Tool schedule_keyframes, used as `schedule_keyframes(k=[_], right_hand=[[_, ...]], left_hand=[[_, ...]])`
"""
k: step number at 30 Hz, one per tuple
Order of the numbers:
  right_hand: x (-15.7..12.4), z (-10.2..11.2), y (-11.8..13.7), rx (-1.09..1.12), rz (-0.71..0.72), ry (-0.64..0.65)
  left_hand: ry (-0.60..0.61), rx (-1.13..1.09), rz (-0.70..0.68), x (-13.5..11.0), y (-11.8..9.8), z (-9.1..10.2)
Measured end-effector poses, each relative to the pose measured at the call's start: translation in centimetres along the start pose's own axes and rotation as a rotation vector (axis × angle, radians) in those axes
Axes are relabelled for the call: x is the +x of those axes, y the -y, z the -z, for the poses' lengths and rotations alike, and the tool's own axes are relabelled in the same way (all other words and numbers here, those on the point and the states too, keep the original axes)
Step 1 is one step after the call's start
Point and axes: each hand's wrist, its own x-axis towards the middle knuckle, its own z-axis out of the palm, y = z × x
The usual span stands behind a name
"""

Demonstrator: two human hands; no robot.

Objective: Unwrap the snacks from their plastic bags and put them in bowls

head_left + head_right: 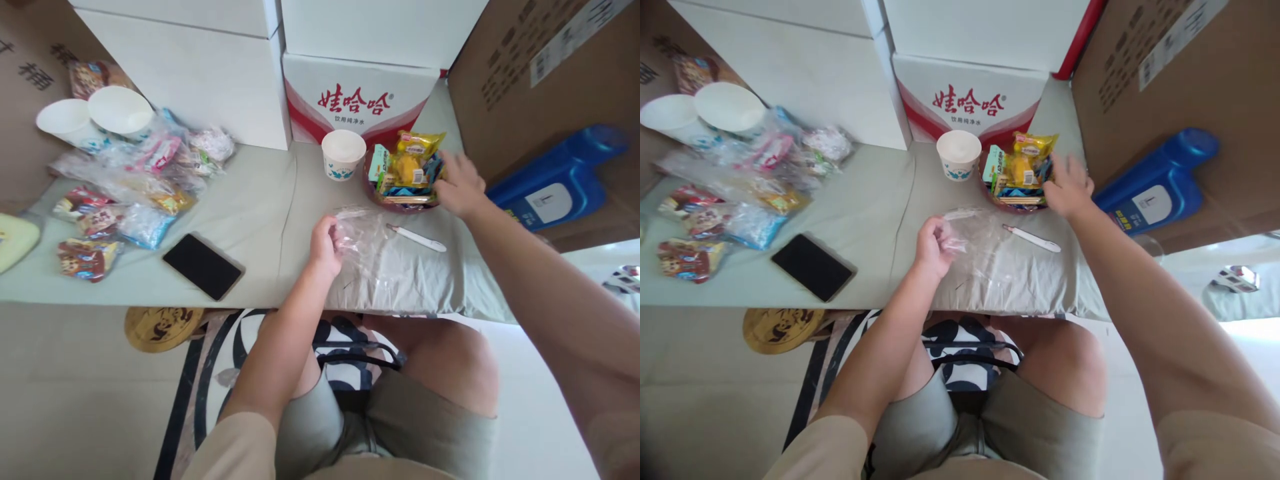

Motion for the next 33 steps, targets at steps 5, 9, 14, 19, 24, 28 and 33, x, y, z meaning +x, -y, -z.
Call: schedule_keyframes(k=[5,9,14,19,24,28,33], right_hand=[[-9.1,0.1,4.1,0.221,-0.101,-0.042],[-17.0,-3.8,5.8,0.597,-0.435,0.251],[-19.0,-7.2,7.3,0.931,-0.691,0.469],[-17.5,-6.7,8.1,0.936,-0.561,0.543],[-15.9,-5.3,5.8,0.779,-0.531,0.092],[-15.2,-3.8,4.1,0.646,-0.454,-0.043],[-15.7,-2.4,4.0,0.411,-0.458,0.003]], left_hand=[[0.357,-0.173,0.207,-1.3,-1.1,0.7],[0.374,-0.307,0.102,-1.2,-0.4,1.4],[0.305,-0.155,-0.014,-1.3,0.7,2.3],[0.233,0.05,-0.089,-1.6,0.2,3.1],[0.146,0.306,-0.17,0.3,0.3,2.1],[-0.036,0.638,-0.338,2.3,1.0,1.9],[-0.087,0.796,-0.414,2.7,1.6,2.2]])
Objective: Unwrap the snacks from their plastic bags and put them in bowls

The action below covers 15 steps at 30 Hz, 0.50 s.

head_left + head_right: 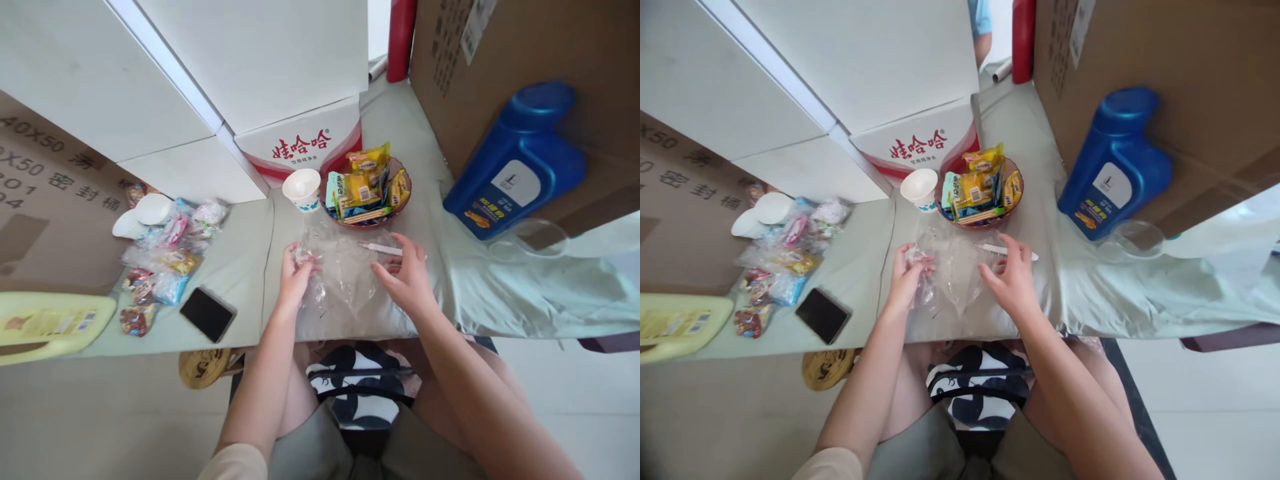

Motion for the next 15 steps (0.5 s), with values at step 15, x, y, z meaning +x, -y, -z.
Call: schedule_keyframes(k=[15], right_hand=[[-0.3,0.2,0.7,0.475,-0.228,0.099]], left_hand=[[-0.016,-0.231,-0.084,-1.3,-1.9,1.6]])
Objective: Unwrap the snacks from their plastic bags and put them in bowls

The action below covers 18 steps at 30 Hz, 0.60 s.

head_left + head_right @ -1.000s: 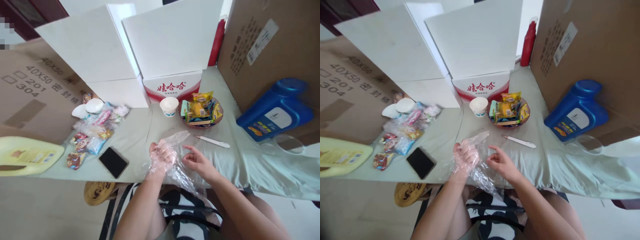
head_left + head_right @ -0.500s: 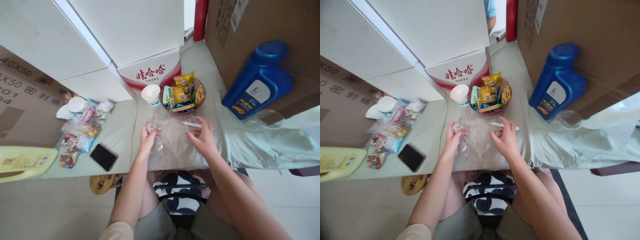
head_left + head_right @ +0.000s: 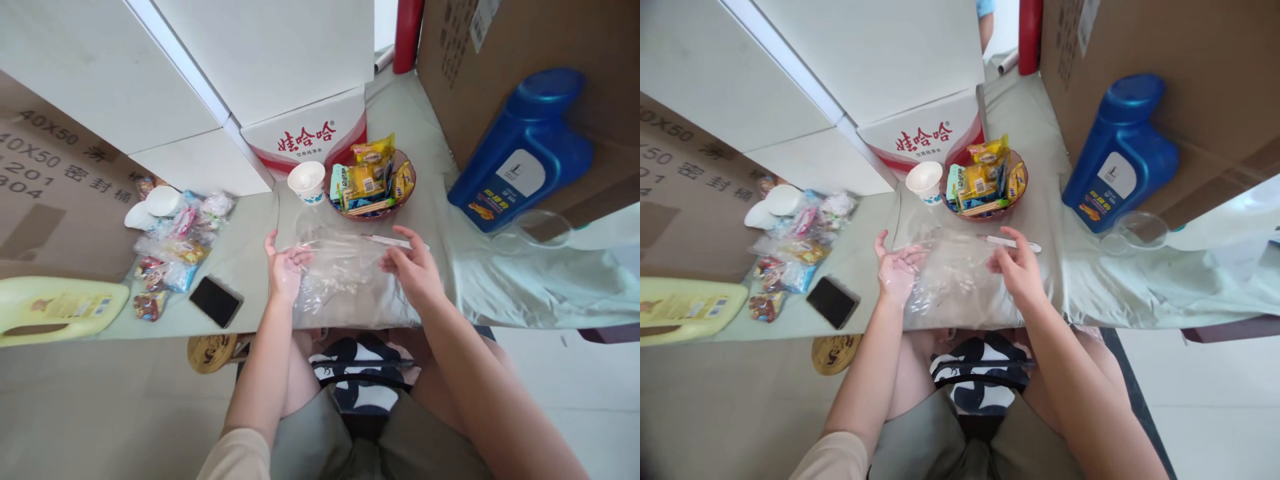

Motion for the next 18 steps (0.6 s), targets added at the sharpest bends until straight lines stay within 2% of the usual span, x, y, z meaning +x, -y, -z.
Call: schedule_keyframes(k=[2,4,8,11,15,18], right_hand=[[0.1,0.4,0.2,0.05,0.091,-0.098],[-0.1,0.8,0.3,0.037,0.149,-0.104],[-0.9,1.3,0.1,-0.141,0.275,0.093],[-1.2,1.9,-0.5,-0.432,0.435,0.166],[-1.1,2.4,-1.3,-0.764,0.583,0.032],[-1.4,2.9,-0.6,-0.813,0.692,-0.038]], left_hand=[[-0.025,0.061,-0.069,-0.3,-0.2,1.1],[-0.01,0.125,-0.105,-0.9,-0.2,2.2],[0.033,0.258,-0.137,-2.3,-0.9,3.9],[0.056,0.409,-0.168,-3.2,-2.1,4.7],[0.014,0.739,-0.215,-4.1,-4.0,6.0],[0.006,0.889,-0.292,-4.6,-5.1,6.9]])
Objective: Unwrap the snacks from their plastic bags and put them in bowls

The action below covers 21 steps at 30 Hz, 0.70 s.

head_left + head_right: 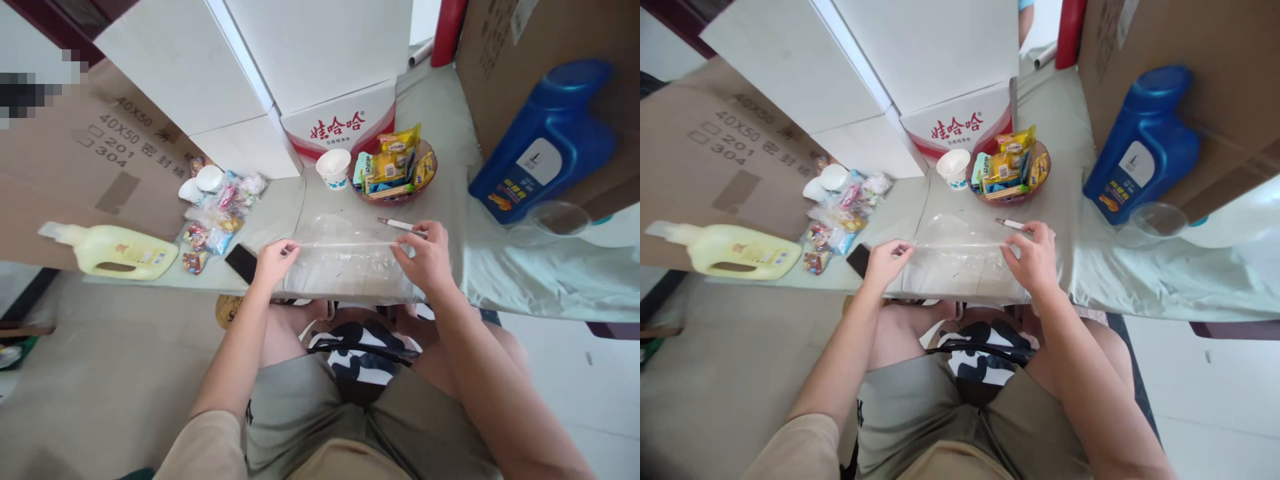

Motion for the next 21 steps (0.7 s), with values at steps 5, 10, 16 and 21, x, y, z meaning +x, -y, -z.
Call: schedule_keyframes(k=[5,10,16,21], right_hand=[[0.5,3.3,0.5,0.477,-0.187,0.675],[0.7,3.6,-1.2,0.747,-0.453,0.942],[1.3,0.0,1.4,1.121,-0.513,0.854],[1.2,-0.4,2.6,0.951,-0.469,1.184]], left_hand=[[0.078,-0.356,-0.024,-0.4,-0.8,1.4],[0.255,-0.561,0.406,0.9,-3.7,0.8],[0.453,-0.417,0.725,4.3,-8.5,-3.9],[0.815,-0.495,0.615,8.0,-8.9,-5.4]])
